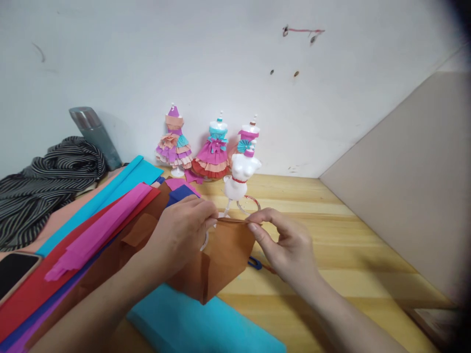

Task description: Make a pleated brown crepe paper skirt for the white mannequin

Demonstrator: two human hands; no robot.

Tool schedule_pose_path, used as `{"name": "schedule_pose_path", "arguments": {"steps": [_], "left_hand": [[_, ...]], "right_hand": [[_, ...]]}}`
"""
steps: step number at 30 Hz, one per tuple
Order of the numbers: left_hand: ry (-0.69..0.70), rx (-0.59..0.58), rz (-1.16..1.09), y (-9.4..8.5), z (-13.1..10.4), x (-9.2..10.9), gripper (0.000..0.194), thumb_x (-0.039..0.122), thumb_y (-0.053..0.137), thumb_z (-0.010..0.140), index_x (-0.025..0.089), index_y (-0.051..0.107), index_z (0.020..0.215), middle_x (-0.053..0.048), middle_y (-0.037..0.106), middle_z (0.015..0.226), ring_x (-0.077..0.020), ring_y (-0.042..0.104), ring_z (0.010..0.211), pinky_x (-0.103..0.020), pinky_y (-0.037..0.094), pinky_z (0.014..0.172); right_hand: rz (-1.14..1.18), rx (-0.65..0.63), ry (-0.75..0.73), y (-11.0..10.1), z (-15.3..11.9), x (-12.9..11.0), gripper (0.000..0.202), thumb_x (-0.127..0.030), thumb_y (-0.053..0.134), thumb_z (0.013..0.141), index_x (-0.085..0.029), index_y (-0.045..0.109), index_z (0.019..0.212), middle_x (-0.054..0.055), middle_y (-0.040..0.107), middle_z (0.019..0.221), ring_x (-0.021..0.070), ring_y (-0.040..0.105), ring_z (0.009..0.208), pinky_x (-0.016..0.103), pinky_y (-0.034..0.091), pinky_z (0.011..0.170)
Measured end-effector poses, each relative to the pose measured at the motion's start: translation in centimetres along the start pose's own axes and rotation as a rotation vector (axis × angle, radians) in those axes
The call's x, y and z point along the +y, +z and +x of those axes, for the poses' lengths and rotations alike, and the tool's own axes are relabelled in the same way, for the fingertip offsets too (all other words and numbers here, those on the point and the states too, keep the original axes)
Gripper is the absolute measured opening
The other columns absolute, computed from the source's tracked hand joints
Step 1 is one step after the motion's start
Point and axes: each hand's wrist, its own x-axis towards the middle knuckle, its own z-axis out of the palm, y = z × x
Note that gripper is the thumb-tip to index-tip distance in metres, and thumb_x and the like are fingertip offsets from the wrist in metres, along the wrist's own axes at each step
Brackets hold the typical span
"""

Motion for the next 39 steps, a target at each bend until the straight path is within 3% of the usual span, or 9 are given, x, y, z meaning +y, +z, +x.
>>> {"name": "schedule_pose_path", "arguments": {"steps": [3,6,8,11,16,21,26,31,39], "left_hand": [[0.030,-0.023,-0.015,-0.6,-0.1,0.0,0.011,0.011,0.056,0.085,0.018,0.060,0.092,-0.005,0.068,0.097,-0.0209,0.061,0.093,-0.033,0.051,0.078],[0.137,-0.031,0.021,-0.9,-0.2,0.2,0.047,0.018,0.071,0.076,0.020,0.052,0.119,-0.010,0.058,0.128,-0.0258,0.052,0.118,-0.041,0.047,0.096],[0.202,-0.042,0.044,-0.7,-0.2,0.3,0.064,0.024,0.081,0.069,0.019,0.049,0.124,-0.012,0.053,0.134,-0.0286,0.046,0.124,-0.045,0.043,0.102],[0.226,-0.016,0.011,0.2,-0.1,0.5,0.059,0.026,0.085,0.064,0.017,0.055,0.114,-0.013,0.058,0.125,-0.0292,0.049,0.119,-0.045,0.045,0.099],[0.191,0.132,-0.066,1.5,-0.1,0.6,0.018,0.015,0.077,0.072,0.016,0.061,0.082,-0.003,0.064,0.085,-0.0193,0.057,0.084,-0.032,0.051,0.073],[0.230,0.219,-0.071,1.6,0.0,0.4,0.012,0.015,0.068,0.081,0.016,0.061,0.072,0.000,0.059,0.071,-0.0154,0.052,0.072,-0.026,0.046,0.063],[0.262,0.176,-0.076,1.1,0.1,0.2,0.012,0.015,0.066,0.083,0.015,0.061,0.072,0.000,0.057,0.067,-0.0142,0.049,0.070,-0.025,0.044,0.063],[0.199,0.087,-0.133,0.2,0.2,0.2,0.012,0.006,0.062,0.083,0.015,0.062,0.075,0.000,0.057,0.073,-0.0135,0.051,0.077,-0.023,0.042,0.068],[-0.138,-0.022,-0.272,0.8,0.2,-0.2,0.014,0.008,0.058,0.079,0.017,0.056,0.069,0.003,0.056,0.072,-0.0117,0.053,0.072,-0.024,0.040,0.065]], "right_hand": [[-0.030,0.016,-0.014,0.0,-0.3,0.0,0.012,-0.011,0.059,0.085,-0.021,0.058,0.080,-0.001,0.065,0.071,0.0134,0.062,0.065,0.025,0.047,0.060],[-0.043,0.021,-0.056,0.0,-0.4,-0.1,0.012,-0.009,0.058,0.085,-0.020,0.057,0.081,0.000,0.063,0.072,0.0132,0.061,0.067,0.026,0.046,0.062],[-0.041,0.010,-0.084,0.1,-0.5,-0.2,0.013,-0.008,0.057,0.085,-0.020,0.057,0.081,0.000,0.063,0.072,0.0136,0.060,0.067,0.027,0.046,0.063],[-0.026,-0.007,-0.105,0.2,-0.5,-0.3,0.014,-0.007,0.057,0.085,-0.020,0.056,0.082,0.001,0.062,0.072,0.0141,0.059,0.068,0.028,0.046,0.064],[-0.023,-0.022,-0.119,0.4,-0.5,-0.5,0.014,-0.006,0.057,0.085,-0.020,0.056,0.083,0.001,0.062,0.073,0.0144,0.060,0.069,0.028,0.047,0.065],[-0.029,-0.011,-0.107,0.3,-0.4,-0.4,0.013,-0.007,0.057,0.085,-0.020,0.055,0.083,0.000,0.061,0.071,0.0138,0.059,0.067,0.027,0.046,0.063],[-0.019,-0.010,-0.081,0.0,-0.4,-0.2,0.013,-0.008,0.058,0.085,-0.021,0.056,0.083,-0.001,0.062,0.073,0.0131,0.060,0.069,0.026,0.046,0.065],[0.012,-0.028,-0.053,0.0,-0.3,0.0,0.013,-0.008,0.058,0.085,-0.020,0.056,0.082,-0.001,0.062,0.073,0.0127,0.060,0.069,0.025,0.046,0.064],[0.090,-0.047,0.102,0.2,0.4,0.3,0.014,-0.016,0.060,0.083,-0.020,0.058,0.070,-0.001,0.059,0.068,0.0144,0.054,0.066,0.031,0.044,0.066]]}}
